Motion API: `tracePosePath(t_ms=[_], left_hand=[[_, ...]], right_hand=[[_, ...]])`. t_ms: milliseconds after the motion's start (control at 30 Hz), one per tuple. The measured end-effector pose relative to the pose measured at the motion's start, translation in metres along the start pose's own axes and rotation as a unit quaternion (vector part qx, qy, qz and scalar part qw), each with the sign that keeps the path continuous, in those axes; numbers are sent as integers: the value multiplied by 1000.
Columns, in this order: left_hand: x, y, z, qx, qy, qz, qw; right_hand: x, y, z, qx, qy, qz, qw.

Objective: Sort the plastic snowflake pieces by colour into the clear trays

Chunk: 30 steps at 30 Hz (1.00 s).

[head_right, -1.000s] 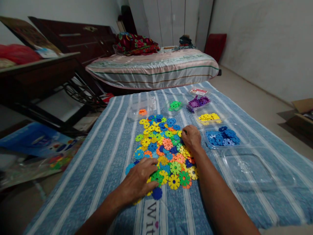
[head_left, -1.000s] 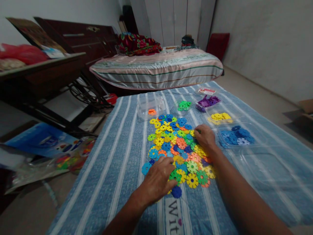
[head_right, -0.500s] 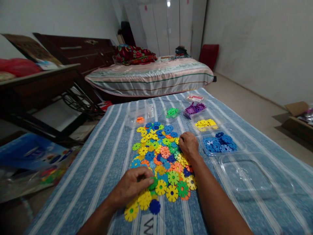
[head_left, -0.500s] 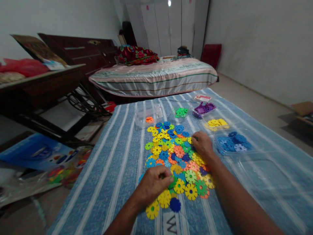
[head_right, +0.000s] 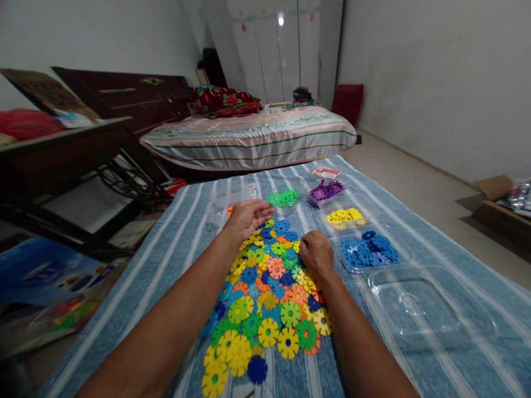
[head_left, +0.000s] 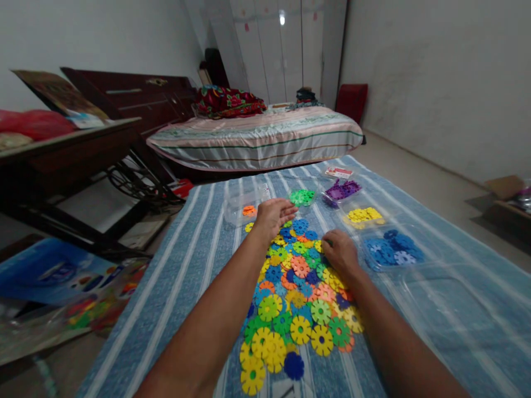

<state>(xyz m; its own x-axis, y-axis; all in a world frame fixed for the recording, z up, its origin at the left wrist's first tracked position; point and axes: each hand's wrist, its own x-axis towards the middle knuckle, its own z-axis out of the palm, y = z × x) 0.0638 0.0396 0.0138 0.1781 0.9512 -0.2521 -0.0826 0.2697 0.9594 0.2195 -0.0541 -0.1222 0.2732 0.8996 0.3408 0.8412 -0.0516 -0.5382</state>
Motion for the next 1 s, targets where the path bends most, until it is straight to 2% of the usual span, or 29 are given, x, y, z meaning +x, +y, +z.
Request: tracePosePath(t_ms=[67,167,300,400,567,700,800,900,1000], left_hand=[[7,-1,8,9,12,-9,1000],[-3,-20,2,61,-3,-18,998],[-34,-49,-28,167,-43,10,985],[-58,-58,-53,224,-66,42,971],[-104,-60,-84,370,-109,122,915],[-135,-64,-96,451,-151,193,859],[-148,-76,-103,479,-180,250,822],[-154,-89,-111,515,-144,283,796],[-157,-98,-117,550,-113,282,778]], right_hand=[[0,0,0,4,-1,-1,1000],[0,0,0,9,4,-1,1000],[1,0,-1,-4,0,3,1000],[1,0,-3,-10,-2,10,1000],[0,0,-7,-24,-7,14,1000],[-1,2,-8,-24,-11,10,1000],[-1,3,-8,-27,-13,12,999],[-1,4,-9,-33,-12,17,999],[-1,4,-9,-32,-10,16,999]])
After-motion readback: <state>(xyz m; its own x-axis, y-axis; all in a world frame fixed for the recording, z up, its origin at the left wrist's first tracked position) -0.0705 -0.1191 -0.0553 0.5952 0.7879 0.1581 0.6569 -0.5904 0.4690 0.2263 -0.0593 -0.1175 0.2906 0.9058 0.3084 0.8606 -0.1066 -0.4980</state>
